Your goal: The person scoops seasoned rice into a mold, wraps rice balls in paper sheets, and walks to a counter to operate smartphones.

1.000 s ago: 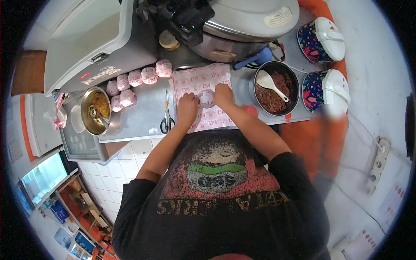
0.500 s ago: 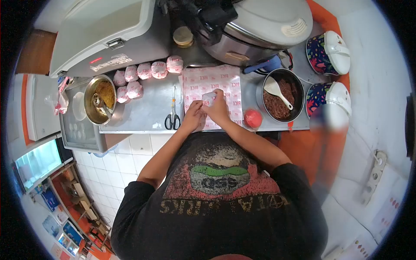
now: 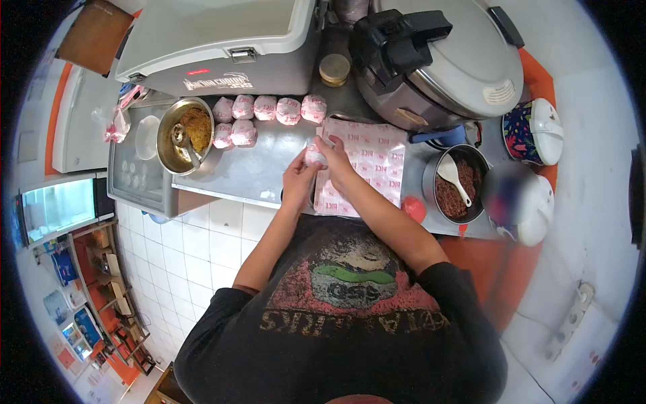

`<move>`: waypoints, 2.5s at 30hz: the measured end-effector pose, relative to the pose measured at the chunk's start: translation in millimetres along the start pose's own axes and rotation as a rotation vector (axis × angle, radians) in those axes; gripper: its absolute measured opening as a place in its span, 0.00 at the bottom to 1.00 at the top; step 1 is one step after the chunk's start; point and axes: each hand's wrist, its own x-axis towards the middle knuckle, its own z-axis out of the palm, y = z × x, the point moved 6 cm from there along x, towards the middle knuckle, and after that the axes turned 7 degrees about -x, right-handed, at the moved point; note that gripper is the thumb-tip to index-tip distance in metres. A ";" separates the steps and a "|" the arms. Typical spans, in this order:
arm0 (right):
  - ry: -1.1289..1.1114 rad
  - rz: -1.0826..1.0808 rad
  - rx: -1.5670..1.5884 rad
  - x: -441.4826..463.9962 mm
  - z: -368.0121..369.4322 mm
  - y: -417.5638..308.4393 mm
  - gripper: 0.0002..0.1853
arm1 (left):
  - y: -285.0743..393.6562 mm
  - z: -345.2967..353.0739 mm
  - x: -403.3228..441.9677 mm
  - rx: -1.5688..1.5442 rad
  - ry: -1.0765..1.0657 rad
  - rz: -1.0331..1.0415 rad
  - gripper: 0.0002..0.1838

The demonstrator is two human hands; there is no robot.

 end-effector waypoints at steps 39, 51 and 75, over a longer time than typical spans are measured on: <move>0.383 -0.262 -1.630 -60.7 -416.7 -45.3 0.10 | -135.1 226.9 -81.5 0.989 -1.185 0.237 0.47; -0.113 0.169 -1.927 -116.5 -403.0 -97.6 0.13 | -149.0 225.9 -103.5 -0.181 -0.619 -0.607 0.57; 0.002 0.082 -1.501 -134.2 -428.7 -68.0 0.14 | -140.6 247.9 -102.8 0.118 -0.555 -0.516 0.51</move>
